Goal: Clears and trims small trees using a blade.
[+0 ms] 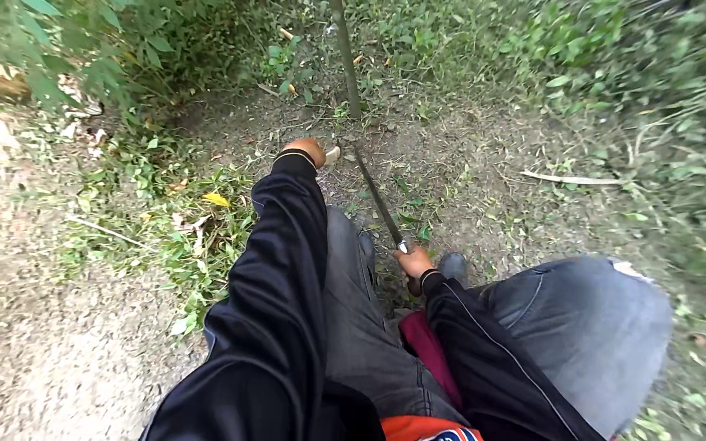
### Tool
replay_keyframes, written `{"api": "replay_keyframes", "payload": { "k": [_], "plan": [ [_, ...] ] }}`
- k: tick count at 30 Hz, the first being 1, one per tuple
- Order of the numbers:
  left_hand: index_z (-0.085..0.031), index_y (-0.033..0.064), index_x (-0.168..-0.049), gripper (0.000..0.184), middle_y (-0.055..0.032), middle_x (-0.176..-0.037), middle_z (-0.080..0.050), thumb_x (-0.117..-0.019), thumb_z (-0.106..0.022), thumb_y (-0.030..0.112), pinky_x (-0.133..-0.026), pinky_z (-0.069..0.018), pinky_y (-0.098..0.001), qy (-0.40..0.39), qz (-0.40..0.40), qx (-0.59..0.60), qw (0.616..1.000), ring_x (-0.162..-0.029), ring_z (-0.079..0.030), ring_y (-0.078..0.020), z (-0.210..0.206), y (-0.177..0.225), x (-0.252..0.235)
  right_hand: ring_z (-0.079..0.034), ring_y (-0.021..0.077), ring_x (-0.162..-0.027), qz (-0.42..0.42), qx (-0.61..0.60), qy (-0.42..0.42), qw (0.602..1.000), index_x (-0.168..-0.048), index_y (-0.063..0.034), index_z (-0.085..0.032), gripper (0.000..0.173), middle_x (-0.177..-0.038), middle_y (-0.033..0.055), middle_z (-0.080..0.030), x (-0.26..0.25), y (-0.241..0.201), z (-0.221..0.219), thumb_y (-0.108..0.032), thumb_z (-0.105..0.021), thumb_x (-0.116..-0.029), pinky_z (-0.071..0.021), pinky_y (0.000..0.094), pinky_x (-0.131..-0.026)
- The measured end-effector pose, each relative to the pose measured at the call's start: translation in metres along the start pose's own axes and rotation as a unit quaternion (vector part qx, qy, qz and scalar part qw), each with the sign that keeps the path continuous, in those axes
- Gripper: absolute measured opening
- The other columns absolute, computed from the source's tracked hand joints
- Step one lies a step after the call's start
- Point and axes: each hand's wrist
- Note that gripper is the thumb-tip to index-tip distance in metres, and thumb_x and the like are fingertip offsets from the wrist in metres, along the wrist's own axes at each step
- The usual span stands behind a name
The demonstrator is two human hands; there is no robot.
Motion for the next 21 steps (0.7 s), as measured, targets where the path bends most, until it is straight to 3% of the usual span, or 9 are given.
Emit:
{"api": "replay_keyframes", "payload": {
  "k": [3,7,9,15,21],
  "plan": [
    [-0.064,-0.0052,-0.108,0.032,-0.0242,-0.100,-0.068,-0.1029,-0.051,0.024,-0.080,-0.0523,-0.0606,0.031,0.000,0.033,0.999,-0.088,-0.068,-0.0372,0.000,-0.006,-0.006,-0.057,0.0146,-0.051,0.027,-0.090,0.018,0.995,-0.121,-0.0042,-0.058,0.035,-0.071,0.0041,-0.056,0.008,-0.011,-0.002,-0.036,-0.055,-0.1074,-0.0545,0.0330,-0.052],
    [-0.063,-0.0062,-0.109,0.030,-0.0268,-0.106,-0.066,-0.1012,-0.051,0.020,-0.084,-0.0512,-0.0638,0.062,0.008,0.059,0.996,-0.098,-0.067,-0.0411,0.004,-0.005,-0.010,-0.060,0.0173,-0.052,0.082,-0.139,0.079,0.984,-0.117,-0.0017,-0.057,0.033,-0.071,0.0066,-0.058,0.013,-0.024,-0.006,-0.034,-0.055,-0.1074,-0.0579,0.0363,-0.054],
    [-0.063,-0.0046,-0.107,0.029,-0.0257,-0.105,-0.066,-0.1002,-0.052,0.021,-0.081,-0.0518,-0.0628,0.073,0.014,0.064,0.995,-0.096,-0.067,-0.0400,0.004,-0.004,-0.013,-0.059,0.0180,-0.050,0.091,-0.145,0.090,0.981,-0.115,-0.0010,-0.056,0.031,-0.071,0.0078,-0.058,0.011,-0.024,-0.008,-0.031,-0.055,-0.1072,-0.0578,0.0368,-0.053],
    [-0.063,-0.0039,-0.106,0.028,-0.0226,-0.100,-0.067,-0.1000,-0.053,0.021,-0.080,-0.0528,-0.0595,0.065,0.008,0.076,0.995,-0.091,-0.067,-0.0362,0.002,0.002,-0.011,-0.056,0.0147,-0.053,0.000,0.057,-0.068,0.996,-0.127,-0.0059,-0.058,0.031,-0.075,0.0053,-0.056,0.001,0.002,0.004,-0.028,-0.059,-0.1053,-0.0536,0.0333,-0.053],
    [-0.062,-0.0028,-0.113,0.028,-0.0214,-0.102,-0.067,-0.1012,-0.051,0.020,-0.078,-0.0536,-0.0565,0.048,0.000,0.086,0.995,-0.088,-0.068,-0.0337,0.001,0.002,-0.004,-0.055,0.0131,-0.048,0.007,-0.061,-0.037,0.997,-0.122,-0.0051,-0.057,0.029,-0.067,0.0021,-0.054,0.013,-0.007,0.004,-0.029,-0.059,-0.1060,-0.0537,0.0306,-0.048]
  ]
}}
Point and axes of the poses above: each hand's wrist, its own x-axis away from the middle knuckle, its own z-axis out of the back of the hand, y = z × x
